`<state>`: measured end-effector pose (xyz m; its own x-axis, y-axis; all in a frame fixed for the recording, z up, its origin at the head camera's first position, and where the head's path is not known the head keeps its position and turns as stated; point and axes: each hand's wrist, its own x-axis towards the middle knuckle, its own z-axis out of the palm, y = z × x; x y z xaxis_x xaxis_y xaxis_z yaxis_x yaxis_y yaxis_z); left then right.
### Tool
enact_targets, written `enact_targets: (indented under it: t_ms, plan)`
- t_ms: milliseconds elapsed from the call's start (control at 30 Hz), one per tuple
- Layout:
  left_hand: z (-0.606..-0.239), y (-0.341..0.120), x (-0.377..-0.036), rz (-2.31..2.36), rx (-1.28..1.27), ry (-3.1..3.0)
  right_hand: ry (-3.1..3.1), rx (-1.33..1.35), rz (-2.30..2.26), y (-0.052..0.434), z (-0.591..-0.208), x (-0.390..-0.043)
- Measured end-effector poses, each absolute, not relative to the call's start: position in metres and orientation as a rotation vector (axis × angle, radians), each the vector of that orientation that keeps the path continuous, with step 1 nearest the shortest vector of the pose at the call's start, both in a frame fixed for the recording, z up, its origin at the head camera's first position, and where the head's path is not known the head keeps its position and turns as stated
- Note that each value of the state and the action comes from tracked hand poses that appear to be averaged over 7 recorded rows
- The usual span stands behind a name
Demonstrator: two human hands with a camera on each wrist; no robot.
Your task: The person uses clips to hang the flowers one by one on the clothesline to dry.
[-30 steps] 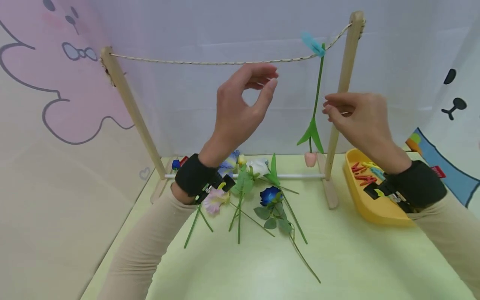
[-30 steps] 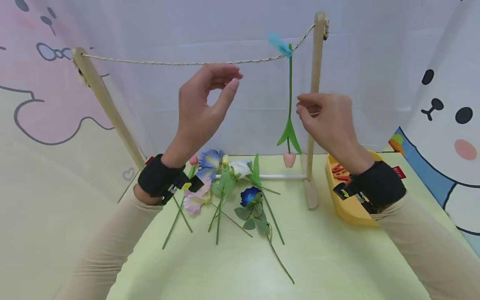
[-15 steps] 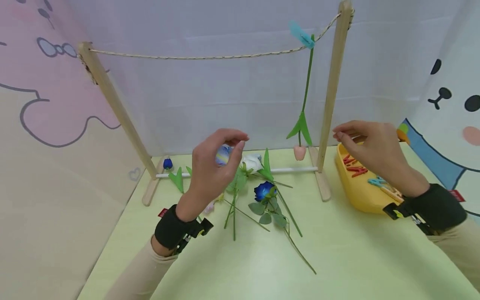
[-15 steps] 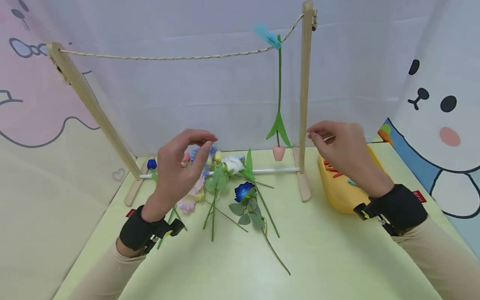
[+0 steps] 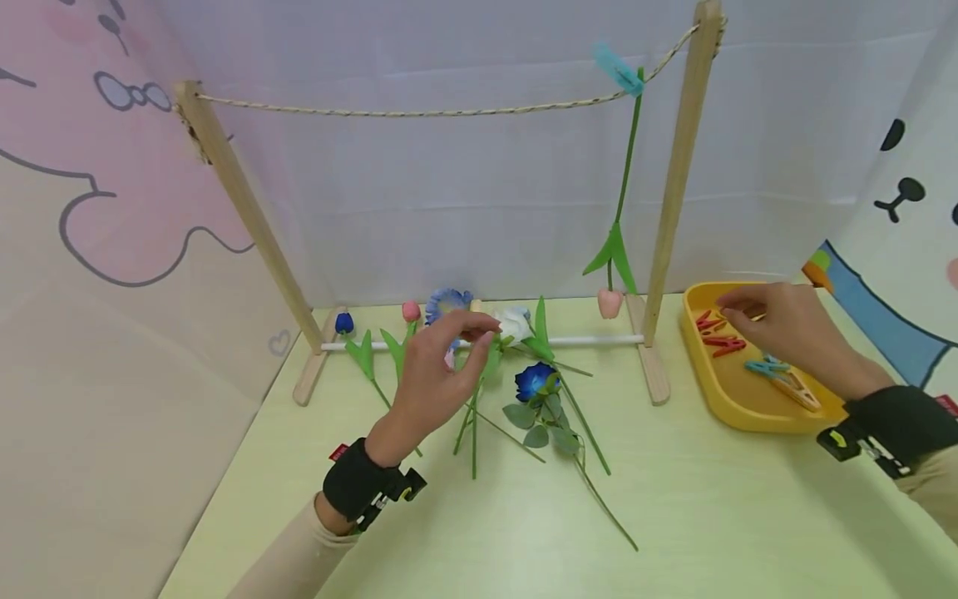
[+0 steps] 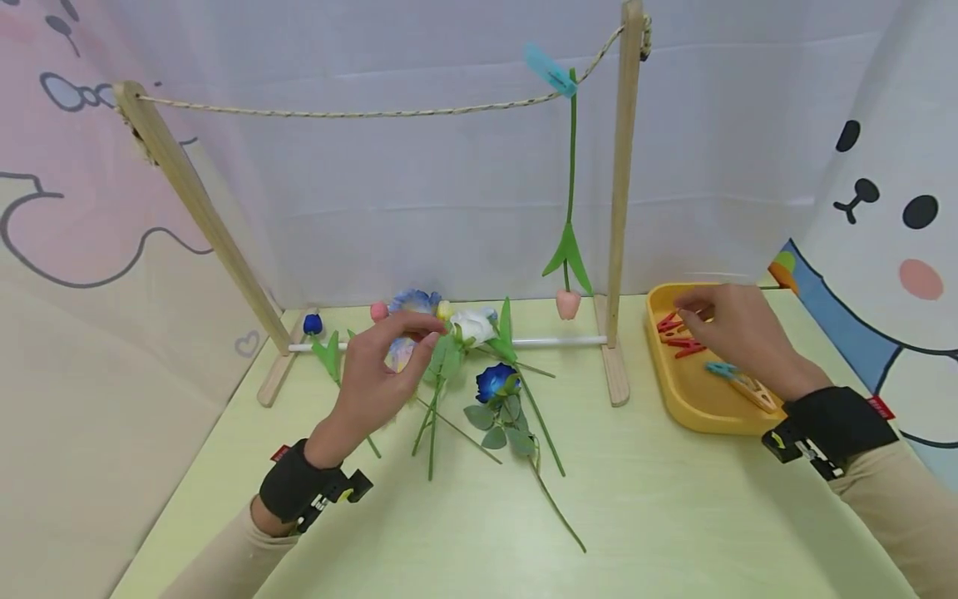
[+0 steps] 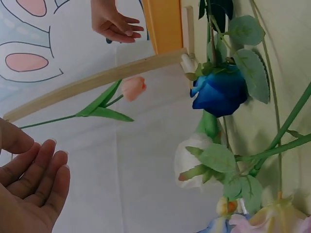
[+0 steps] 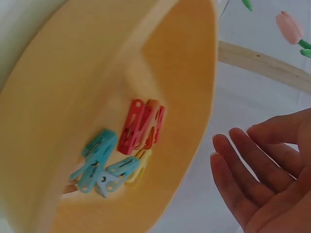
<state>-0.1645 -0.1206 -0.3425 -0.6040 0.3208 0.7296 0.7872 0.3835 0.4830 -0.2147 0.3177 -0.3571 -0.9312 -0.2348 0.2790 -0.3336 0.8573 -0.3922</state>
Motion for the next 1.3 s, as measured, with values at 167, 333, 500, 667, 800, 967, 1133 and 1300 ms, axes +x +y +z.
enact_targets:
  t_ms: [167,333,500,667,800,967,1133,1300]
  plan:
    - [-0.360,-0.126,-0.165,-1.149,-0.921,-2.177,-2.938,0.458,0.599,0.328,-0.371,-0.221]
    - [-0.379,-0.132,-0.165,-1.128,-0.901,-2.228,-3.097,0.532,0.497,0.333,-0.382,-0.231]
    - [-0.396,-0.133,-0.166,-1.147,-0.899,-2.284,-3.185,0.556,0.387,0.340,-0.388,-0.235]
    - [-0.408,-0.132,-0.166,-1.154,-0.900,-2.342,-3.266,0.501,0.450,0.345,-0.394,-0.235]
    - [-0.413,-0.133,-0.165,-1.167,-0.895,-2.351,-3.281,0.485,0.479,0.345,-0.396,-0.236]
    - [-0.417,-0.133,-0.164,-1.187,-0.890,-2.361,-3.242,0.532,0.375,0.347,-0.399,-0.239]
    - [-0.419,-0.134,-0.162,-1.173,-0.870,-2.380,-3.257,0.548,0.341,0.350,-0.404,-0.241]
    - [-0.421,-0.133,-0.161,-1.170,-0.858,-2.386,-3.252,0.541,0.388,0.352,-0.407,-0.239]
